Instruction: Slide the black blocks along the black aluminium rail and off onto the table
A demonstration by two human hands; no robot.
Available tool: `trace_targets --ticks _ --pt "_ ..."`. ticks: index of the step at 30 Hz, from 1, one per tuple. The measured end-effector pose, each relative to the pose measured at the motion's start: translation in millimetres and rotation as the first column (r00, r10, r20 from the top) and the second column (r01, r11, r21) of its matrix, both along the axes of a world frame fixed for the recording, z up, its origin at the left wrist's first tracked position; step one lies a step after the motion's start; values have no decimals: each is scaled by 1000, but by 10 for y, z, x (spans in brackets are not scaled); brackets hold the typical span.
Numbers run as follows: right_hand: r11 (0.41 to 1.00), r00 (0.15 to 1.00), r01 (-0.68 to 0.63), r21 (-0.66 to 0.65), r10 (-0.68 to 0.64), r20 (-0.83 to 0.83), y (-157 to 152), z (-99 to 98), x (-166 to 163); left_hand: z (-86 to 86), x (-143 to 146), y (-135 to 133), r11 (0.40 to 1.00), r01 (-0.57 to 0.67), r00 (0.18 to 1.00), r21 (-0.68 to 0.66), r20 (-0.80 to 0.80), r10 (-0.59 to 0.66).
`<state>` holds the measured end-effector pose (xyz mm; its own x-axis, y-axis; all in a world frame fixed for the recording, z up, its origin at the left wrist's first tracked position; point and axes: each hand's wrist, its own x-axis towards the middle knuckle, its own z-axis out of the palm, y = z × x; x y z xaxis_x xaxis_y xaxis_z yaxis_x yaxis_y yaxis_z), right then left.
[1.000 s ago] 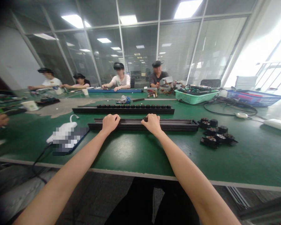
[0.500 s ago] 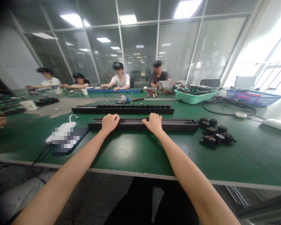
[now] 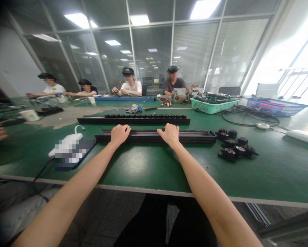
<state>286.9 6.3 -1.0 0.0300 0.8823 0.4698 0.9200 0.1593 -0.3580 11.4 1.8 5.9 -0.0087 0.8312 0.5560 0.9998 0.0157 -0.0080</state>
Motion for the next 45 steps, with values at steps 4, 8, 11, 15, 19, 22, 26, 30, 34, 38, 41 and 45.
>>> trace_targets --ticks 4,8,11,15,19,22,26,30,34,38,41,45 --pt "1000 1000 14 -10 -14 -5 -1 17 24 -11 -9 9 1000 9 1000 -1 13 -9" --pt "1000 1000 26 -11 -26 6 -26 35 35 -18 -18 20 1000 10 1000 -2 13 -10" --pt "999 999 43 -20 -42 18 -47 47 34 -18 -21 22 1000 5 1000 -3 1 -5" --pt "997 998 56 -58 -53 41 -57 67 30 -11 -18 14 1000 14 1000 0 6 -14" --pt "985 997 22 -173 -9 76 -17 130 74 -2 -14 4 1000 25 999 -5 20 -25" --pt "960 995 -23 -280 49 86 42 218 134 3 -11 -4 1000 19 1000 -3 10 -19" --pt "931 985 -66 -359 117 123 94 337 204 10 -11 -13 1000 25 1000 -7 3 -25" --pt "931 978 -127 -343 176 116 72 330 255 13 -13 -9 1000 28 1000 -3 13 -28" --pt "970 993 -100 -223 112 44 21 133 259 6 -17 2 999 33 999 0 31 -33" --pt "994 995 -93 -57 94 18 3 -74 239 3 -19 4 999 37 998 4 42 -37" --pt "995 994 -97 -3 97 44 1 -130 259 9 -16 -2 999 36 998 -7 50 -35" --pt "988 988 -152 -4 152 32 -8 -111 342 13 -13 -1 999 32 998 -18 47 -31"
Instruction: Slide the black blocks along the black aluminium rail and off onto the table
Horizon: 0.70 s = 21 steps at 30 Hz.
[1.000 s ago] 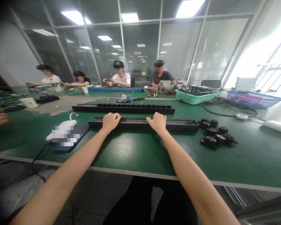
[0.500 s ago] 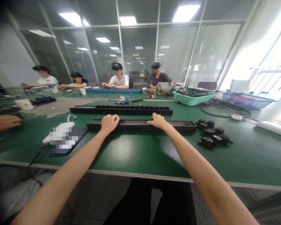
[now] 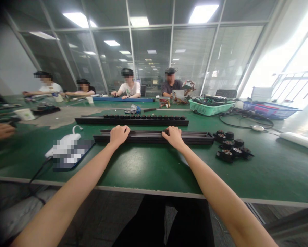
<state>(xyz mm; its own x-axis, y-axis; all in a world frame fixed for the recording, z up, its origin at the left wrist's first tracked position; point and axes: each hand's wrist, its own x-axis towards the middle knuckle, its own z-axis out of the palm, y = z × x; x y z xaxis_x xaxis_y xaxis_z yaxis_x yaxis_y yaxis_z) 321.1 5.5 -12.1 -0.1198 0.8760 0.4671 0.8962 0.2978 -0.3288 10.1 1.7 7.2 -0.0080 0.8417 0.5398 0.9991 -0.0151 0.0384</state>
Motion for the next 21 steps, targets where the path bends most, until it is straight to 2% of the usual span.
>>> trace_targets --ticks 4,21 --pt "999 998 -51 -18 51 22 3 23 65 -13 -6 14 1000 -6 1000 13 -16 7" --pt "1000 982 -6 -9 7 188 -30 101 142 13 4 -5 1000 -4 1000 -4 -13 3"
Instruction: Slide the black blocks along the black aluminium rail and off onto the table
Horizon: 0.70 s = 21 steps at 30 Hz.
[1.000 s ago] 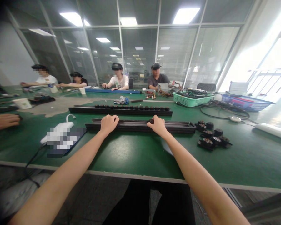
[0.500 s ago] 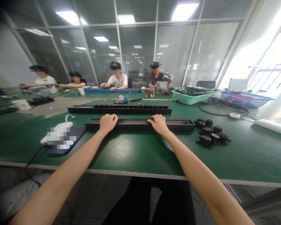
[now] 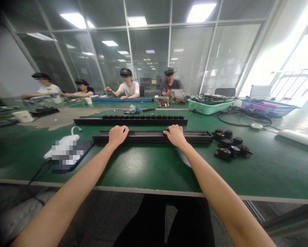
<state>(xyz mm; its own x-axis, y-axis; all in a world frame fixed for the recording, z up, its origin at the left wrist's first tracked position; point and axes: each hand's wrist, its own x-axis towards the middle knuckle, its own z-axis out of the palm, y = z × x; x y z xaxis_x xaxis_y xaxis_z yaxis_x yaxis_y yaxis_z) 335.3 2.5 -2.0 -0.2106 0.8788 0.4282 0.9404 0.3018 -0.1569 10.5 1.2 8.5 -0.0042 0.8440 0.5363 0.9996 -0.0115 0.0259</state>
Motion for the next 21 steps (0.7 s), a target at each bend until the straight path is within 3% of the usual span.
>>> trace_targets --ticks 9,21 --pt "1000 990 -28 11 26 139 -25 67 75 -6 -7 10 1000 5 1000 13 -14 -4" --pt "1000 990 1 31 -6 138 -82 83 69 -5 1 4 1000 -14 1000 6 -20 14"
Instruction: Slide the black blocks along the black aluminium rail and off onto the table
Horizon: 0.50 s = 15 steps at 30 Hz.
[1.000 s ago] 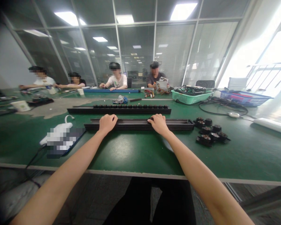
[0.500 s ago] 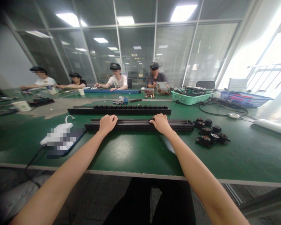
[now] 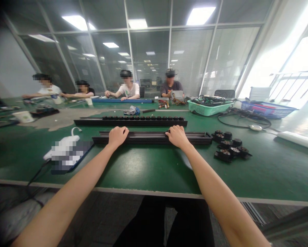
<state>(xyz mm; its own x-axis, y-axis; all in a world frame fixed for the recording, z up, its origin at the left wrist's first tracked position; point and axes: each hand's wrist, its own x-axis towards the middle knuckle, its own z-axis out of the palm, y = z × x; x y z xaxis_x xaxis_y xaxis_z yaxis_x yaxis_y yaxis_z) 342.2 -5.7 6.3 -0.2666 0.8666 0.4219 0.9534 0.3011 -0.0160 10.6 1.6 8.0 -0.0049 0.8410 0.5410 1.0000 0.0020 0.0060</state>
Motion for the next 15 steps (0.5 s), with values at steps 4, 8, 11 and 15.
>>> trace_targets --ticks 4,8,11,15 --pt "1000 999 10 -2 -10 -50 10 -13 11 -12 -9 15 1000 17 1000 17 4 -17" --pt "999 990 42 -14 -43 -136 6 -36 0 -13 -11 15 1000 25 999 11 26 -25" --pt "1000 983 26 -13 -28 -184 -16 -50 -14 -10 -8 10 1000 24 999 5 25 -24" --pt "1000 984 23 10 -20 -179 -45 -71 -32 -11 -3 10 1000 21 1000 13 15 -21"
